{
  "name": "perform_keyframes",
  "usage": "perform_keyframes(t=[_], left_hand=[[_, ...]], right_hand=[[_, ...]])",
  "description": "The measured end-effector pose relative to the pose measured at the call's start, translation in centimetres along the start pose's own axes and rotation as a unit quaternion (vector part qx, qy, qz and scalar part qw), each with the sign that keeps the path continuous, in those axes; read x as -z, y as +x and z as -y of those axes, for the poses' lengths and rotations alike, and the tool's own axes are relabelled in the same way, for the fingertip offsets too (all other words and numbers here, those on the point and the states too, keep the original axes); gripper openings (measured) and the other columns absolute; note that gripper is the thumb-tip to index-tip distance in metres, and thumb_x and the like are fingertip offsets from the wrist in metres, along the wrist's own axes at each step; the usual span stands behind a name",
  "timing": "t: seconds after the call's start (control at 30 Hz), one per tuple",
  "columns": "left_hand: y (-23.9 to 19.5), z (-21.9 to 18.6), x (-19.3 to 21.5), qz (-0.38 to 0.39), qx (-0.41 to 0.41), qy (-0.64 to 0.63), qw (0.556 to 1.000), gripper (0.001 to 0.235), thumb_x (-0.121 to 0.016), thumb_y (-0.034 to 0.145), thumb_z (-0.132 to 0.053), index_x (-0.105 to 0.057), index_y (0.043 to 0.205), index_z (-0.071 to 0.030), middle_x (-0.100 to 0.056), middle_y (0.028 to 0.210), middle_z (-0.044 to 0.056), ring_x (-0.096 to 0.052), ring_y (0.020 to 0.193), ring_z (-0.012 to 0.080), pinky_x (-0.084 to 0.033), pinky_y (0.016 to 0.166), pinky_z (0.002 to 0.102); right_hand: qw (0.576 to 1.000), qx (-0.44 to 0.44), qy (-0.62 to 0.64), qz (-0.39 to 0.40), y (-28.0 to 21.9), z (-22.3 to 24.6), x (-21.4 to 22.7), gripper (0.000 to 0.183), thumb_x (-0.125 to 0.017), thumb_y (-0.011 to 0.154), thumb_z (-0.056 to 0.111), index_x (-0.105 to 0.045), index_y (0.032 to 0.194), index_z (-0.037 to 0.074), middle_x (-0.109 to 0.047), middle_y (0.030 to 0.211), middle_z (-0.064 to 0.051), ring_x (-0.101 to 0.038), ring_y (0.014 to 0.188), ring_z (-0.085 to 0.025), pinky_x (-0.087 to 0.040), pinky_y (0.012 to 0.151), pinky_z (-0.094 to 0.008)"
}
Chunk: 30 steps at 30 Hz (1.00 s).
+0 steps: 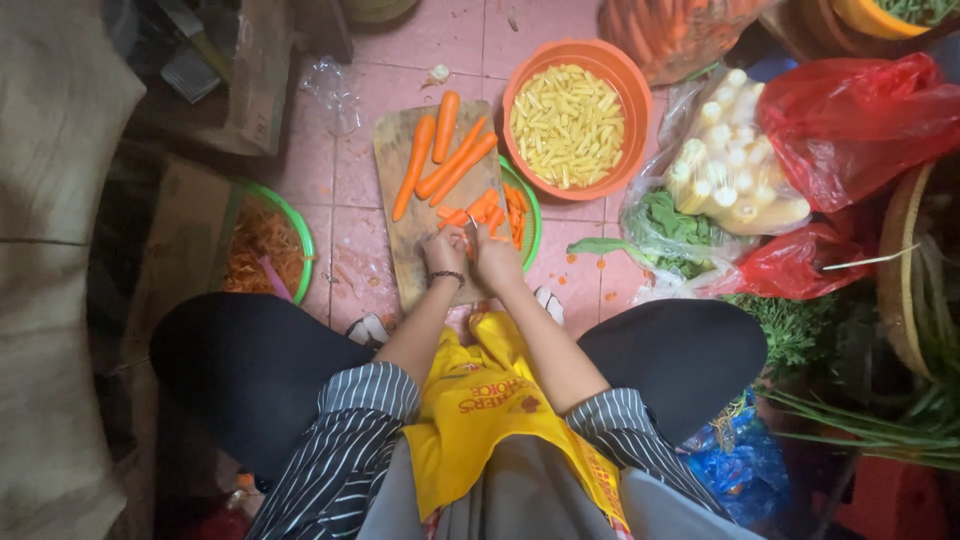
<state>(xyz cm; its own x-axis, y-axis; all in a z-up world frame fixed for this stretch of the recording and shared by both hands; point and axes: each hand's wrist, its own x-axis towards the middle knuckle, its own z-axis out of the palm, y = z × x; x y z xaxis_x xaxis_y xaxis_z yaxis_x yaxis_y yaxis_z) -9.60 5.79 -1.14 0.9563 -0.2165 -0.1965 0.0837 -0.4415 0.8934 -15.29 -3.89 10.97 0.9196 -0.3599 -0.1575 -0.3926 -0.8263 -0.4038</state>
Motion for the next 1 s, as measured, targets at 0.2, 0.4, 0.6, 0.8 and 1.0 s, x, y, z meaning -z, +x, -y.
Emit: perform_keyframes(t=[0.2,0.4,0.6,0.8,1.0], left_hand=[[-0.1,-0.5,0.0,-0.026,-0.013,0.01,1.0,0.018,-0.079,0.076,0.003,-0.07,0.09,-0.002,-0.074,0.084,0.013,-0.074,0.076,0.024,-0.059,0.07,0.035],[0.0,1.5,-1.1,-0.048,-0.029,0.025,0.998,0.012,-0.074,0.08,0.005,-0.07,0.089,-0.003,-0.073,0.084,0.015,-0.074,0.075,0.0249,-0.06,0.07,0.035],[-0.1,-1.3,0.7,-0.049,-0.063,0.023,0.997,0.011,-0.072,0.08,0.003,-0.069,0.089,-0.003,-0.072,0.081,0.015,-0.072,0.071,0.0273,-0.057,0.067,0.039],[-1.8,-3.2,0.8,-0.048,-0.116,0.142,0.982,0.012,-0.077,0.076,-0.004,-0.067,0.082,-0.006,-0.069,0.089,0.017,-0.067,0.086,0.0368,-0.055,0.074,0.047],[-1.7,-4.1,2.9,-0.046,-0.091,0.171,0.98,0.031,-0.077,0.073,-0.004,-0.067,0.102,-0.001,-0.065,0.097,0.024,-0.064,0.089,0.0436,-0.053,0.074,0.051]], right_hand=[[1.0,0.019,-0.019,0.01,-0.3,1.8,1.8,0.03,-0.058,0.097,0.029,-0.054,0.114,0.004,-0.069,0.071,-0.027,-0.069,0.067,-0.047,-0.054,0.059,-0.059],[0.998,0.004,-0.027,0.059,0.7,1.9,0.7,0.027,-0.049,0.103,0.027,-0.054,0.116,0.004,-0.07,0.075,-0.026,-0.07,0.07,-0.045,-0.053,0.062,-0.059],[1.0,-0.001,0.009,0.012,0.7,1.8,0.0,0.031,-0.043,0.1,0.022,-0.053,0.124,0.005,-0.069,0.077,-0.027,-0.069,0.067,-0.046,-0.052,0.057,-0.06],[0.998,0.011,0.057,-0.029,1.8,-3.2,-3.9,0.029,-0.057,0.1,0.028,-0.053,0.11,0.001,-0.067,0.074,-0.027,-0.066,0.069,-0.049,-0.052,0.063,-0.06],[0.998,0.012,0.054,-0.017,0.4,-1.6,-2.0,0.03,-0.058,0.098,0.026,-0.054,0.108,-0.002,-0.066,0.073,-0.028,-0.066,0.068,-0.049,-0.052,0.063,-0.06]])
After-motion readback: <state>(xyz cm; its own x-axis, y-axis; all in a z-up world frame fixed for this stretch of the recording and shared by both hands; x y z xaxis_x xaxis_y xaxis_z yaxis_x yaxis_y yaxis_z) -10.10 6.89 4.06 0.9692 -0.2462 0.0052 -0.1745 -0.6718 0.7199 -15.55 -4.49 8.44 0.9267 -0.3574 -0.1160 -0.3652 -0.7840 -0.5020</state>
